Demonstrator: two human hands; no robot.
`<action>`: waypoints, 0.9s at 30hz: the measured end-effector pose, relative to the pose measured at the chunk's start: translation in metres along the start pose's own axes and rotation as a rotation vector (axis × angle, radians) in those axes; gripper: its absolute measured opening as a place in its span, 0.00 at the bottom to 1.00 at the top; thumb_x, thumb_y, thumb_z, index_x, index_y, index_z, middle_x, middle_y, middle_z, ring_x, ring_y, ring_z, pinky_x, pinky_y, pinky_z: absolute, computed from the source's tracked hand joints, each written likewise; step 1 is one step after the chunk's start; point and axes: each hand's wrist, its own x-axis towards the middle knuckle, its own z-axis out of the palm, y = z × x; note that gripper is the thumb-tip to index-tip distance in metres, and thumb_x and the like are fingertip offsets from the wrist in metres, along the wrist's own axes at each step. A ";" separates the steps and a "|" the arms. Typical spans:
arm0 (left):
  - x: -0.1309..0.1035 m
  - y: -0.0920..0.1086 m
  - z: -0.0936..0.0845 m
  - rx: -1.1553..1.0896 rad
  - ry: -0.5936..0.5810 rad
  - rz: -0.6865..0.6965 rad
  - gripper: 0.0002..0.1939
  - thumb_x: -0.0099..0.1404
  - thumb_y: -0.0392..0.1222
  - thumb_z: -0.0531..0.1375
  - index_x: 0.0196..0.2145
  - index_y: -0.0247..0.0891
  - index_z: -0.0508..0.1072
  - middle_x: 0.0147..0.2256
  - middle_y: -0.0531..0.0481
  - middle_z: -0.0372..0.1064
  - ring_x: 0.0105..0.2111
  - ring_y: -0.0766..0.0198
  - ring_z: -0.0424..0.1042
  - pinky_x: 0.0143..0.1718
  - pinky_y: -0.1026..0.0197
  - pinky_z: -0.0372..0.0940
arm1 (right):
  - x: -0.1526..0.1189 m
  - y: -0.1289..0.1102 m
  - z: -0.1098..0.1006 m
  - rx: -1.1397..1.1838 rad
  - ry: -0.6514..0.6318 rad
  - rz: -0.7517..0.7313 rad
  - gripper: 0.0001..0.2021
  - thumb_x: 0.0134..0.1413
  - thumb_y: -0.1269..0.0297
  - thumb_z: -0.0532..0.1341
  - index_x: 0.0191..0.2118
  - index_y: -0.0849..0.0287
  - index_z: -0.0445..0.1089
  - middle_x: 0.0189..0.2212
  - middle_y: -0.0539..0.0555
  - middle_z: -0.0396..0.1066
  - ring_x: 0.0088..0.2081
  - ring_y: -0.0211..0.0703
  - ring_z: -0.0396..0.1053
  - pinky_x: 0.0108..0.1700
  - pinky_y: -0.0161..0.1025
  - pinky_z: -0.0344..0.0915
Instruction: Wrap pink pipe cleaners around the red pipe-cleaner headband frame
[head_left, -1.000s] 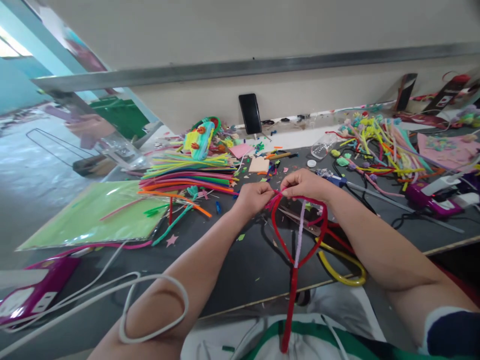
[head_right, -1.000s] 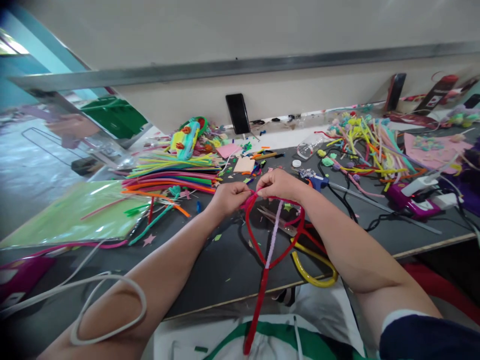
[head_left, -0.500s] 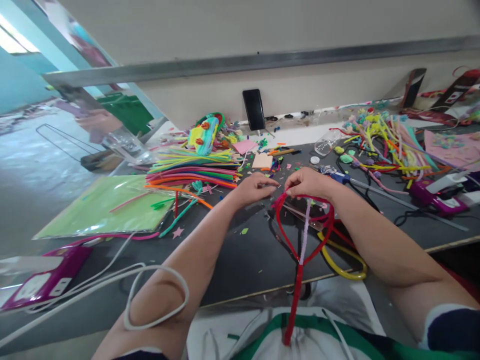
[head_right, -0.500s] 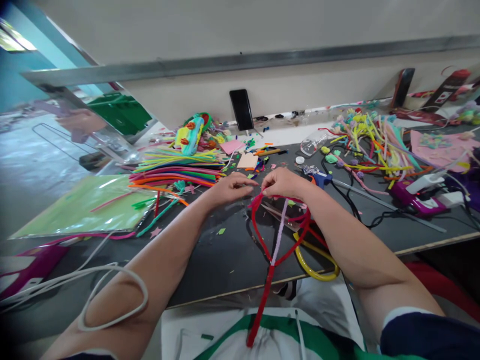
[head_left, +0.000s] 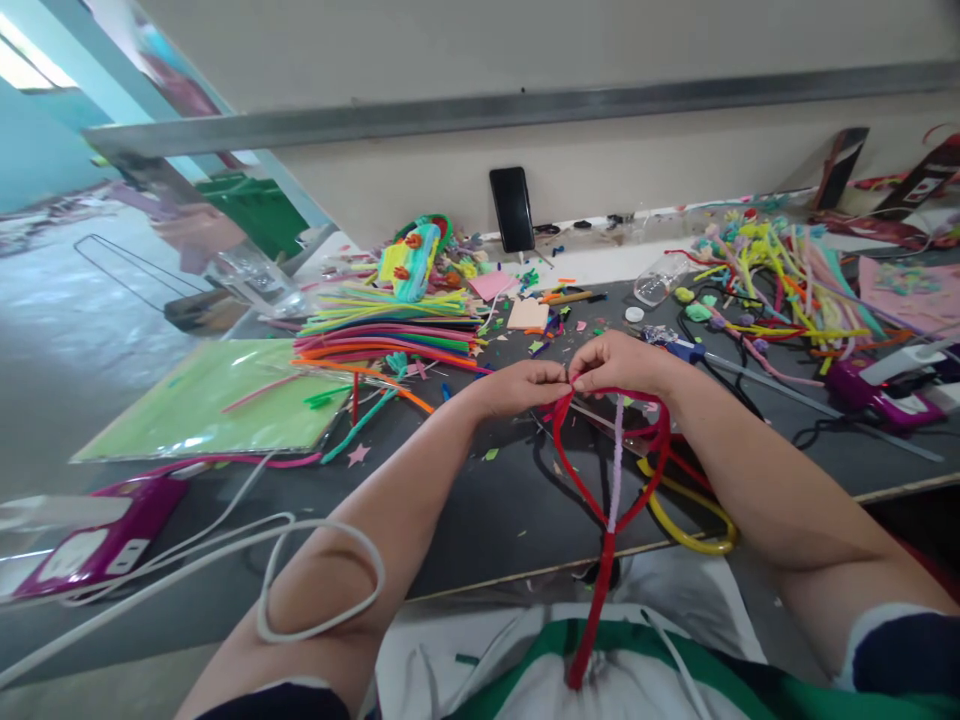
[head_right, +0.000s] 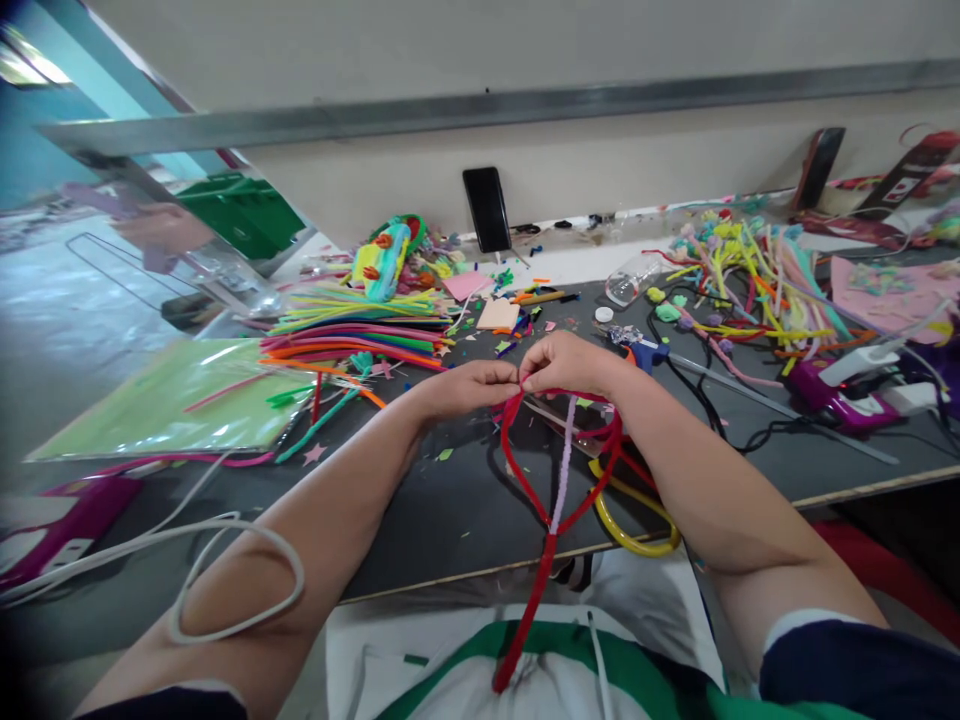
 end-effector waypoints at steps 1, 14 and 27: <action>-0.001 0.001 0.000 -0.025 0.001 -0.028 0.14 0.58 0.50 0.59 0.31 0.34 0.71 0.25 0.53 0.64 0.25 0.69 0.61 0.28 0.66 0.56 | 0.000 0.000 0.000 -0.018 -0.005 0.005 0.08 0.41 0.66 0.62 0.29 0.62 0.74 0.20 0.47 0.68 0.22 0.33 0.63 0.27 0.32 0.57; 0.002 0.019 0.048 0.799 0.498 -0.119 0.09 0.57 0.38 0.54 0.27 0.34 0.74 0.27 0.45 0.71 0.30 0.60 0.68 0.32 0.61 0.57 | 0.005 -0.005 0.006 -0.272 0.139 0.139 0.05 0.39 0.71 0.61 0.25 0.60 0.74 0.16 0.48 0.69 0.20 0.37 0.67 0.27 0.34 0.63; 0.002 0.007 0.014 0.234 0.372 -0.070 0.16 0.58 0.51 0.57 0.28 0.33 0.75 0.21 0.53 0.67 0.24 0.67 0.63 0.26 0.66 0.55 | 0.003 0.008 -0.007 -0.048 0.052 0.082 0.08 0.43 0.62 0.64 0.30 0.61 0.74 0.20 0.48 0.72 0.21 0.35 0.68 0.26 0.31 0.62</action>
